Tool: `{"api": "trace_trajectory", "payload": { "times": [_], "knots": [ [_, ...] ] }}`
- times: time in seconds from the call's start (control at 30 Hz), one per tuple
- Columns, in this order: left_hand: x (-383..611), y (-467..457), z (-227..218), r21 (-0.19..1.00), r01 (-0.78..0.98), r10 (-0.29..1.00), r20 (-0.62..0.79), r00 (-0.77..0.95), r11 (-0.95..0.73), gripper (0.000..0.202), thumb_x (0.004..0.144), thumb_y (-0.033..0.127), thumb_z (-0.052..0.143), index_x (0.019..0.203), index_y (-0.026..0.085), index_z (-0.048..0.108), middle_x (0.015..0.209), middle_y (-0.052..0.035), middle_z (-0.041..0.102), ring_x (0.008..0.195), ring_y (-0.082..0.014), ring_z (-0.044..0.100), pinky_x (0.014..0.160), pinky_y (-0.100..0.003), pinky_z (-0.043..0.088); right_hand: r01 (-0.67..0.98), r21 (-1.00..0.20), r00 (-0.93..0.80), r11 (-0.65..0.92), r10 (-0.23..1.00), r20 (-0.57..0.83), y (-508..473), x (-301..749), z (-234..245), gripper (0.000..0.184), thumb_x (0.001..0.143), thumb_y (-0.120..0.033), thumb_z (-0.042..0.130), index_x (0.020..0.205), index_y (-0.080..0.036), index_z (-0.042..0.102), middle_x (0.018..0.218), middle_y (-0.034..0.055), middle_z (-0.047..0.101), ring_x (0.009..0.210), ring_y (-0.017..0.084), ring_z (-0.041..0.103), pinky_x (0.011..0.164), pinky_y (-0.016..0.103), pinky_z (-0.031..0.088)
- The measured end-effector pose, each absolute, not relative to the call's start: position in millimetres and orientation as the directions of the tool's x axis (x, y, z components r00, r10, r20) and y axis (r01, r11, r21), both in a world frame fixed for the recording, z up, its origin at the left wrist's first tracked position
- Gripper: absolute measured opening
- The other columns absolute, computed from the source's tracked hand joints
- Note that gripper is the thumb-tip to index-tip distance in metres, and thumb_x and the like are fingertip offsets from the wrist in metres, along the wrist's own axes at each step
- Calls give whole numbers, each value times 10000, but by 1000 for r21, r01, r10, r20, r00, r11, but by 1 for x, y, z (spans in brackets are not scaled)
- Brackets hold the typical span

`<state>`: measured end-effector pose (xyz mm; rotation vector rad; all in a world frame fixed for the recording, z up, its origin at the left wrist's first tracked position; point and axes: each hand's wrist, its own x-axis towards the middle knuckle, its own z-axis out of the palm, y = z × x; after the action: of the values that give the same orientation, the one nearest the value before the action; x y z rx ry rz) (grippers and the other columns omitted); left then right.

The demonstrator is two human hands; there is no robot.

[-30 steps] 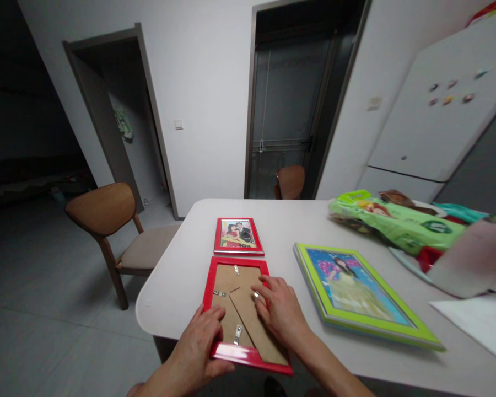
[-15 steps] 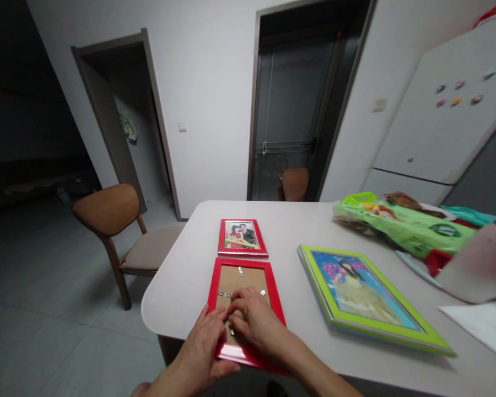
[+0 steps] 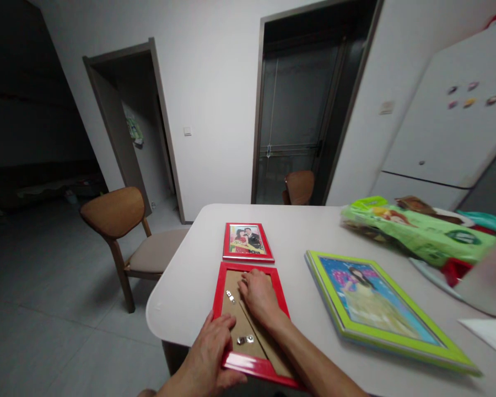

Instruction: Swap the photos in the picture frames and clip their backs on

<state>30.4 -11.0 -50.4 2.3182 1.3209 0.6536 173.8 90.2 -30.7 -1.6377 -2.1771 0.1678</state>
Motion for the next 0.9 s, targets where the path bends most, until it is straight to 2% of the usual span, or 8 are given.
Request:
{"api": "trace_trajectory", "payload": {
  "times": [0.13,0.27,0.37,0.47,0.57,0.7,0.8,0.9],
  "knots": [
    [33,-8,-53,548,684,873,228,432,-482,579,448,353,764,935,154,522,1191,-150,473,1117,-289,403,966,-518,231,930,-290,-161,228,959,235,105,184,-33,285,767,-258,392,859,-144,636,866,106,581,815,188,492,732,268,328],
    [34,-6,-57,553,683,876,232,423,-477,541,436,362,767,882,155,543,1188,-146,479,1114,-284,408,968,-511,234,933,-283,-154,222,958,244,108,183,-36,305,760,-263,397,962,-188,613,900,93,572,834,199,479,734,278,333],
    [35,-5,-58,545,682,871,255,420,-488,536,447,366,763,884,150,539,1190,-150,475,1120,-277,401,969,-504,236,917,-307,-180,256,951,253,98,188,-30,336,760,-275,389,1021,-179,578,917,90,567,849,188,481,750,268,339],
    [36,-5,-57,539,692,876,257,407,-480,532,463,351,759,892,138,529,1185,-157,477,1121,-277,399,966,-500,247,897,-340,-219,282,952,212,76,201,-23,353,749,-346,398,982,-164,591,904,92,570,851,188,492,755,263,347],
    [38,-5,-53,539,701,883,246,400,-467,507,463,321,762,876,144,526,1182,-155,479,1122,-284,396,965,-510,241,897,-337,-254,285,958,132,49,213,-20,363,677,-415,475,933,-195,608,880,87,575,827,202,504,725,272,363],
    [38,-6,-46,554,690,883,236,407,-466,473,455,292,767,834,155,520,1194,-162,461,1133,-296,376,973,-525,206,885,-355,-270,301,953,135,32,215,-21,426,620,-345,520,1010,-182,575,974,104,559,881,214,503,762,281,367],
    [36,-7,-40,624,641,890,239,389,-448,514,512,312,733,931,143,487,1269,-191,358,1185,-301,293,967,-512,232,879,-393,-240,270,963,125,35,213,-15,413,614,-264,486,1000,-149,577,937,102,587,845,194,530,746,254,378],
    [34,-6,-33,747,561,932,247,264,-357,516,652,284,615,1093,133,394,1333,-178,239,1217,-254,241,972,-427,275,895,-369,-230,251,968,101,39,213,-2,357,603,-253,477,915,-150,617,858,100,612,772,195,551,682,249,391]
  ]
}}
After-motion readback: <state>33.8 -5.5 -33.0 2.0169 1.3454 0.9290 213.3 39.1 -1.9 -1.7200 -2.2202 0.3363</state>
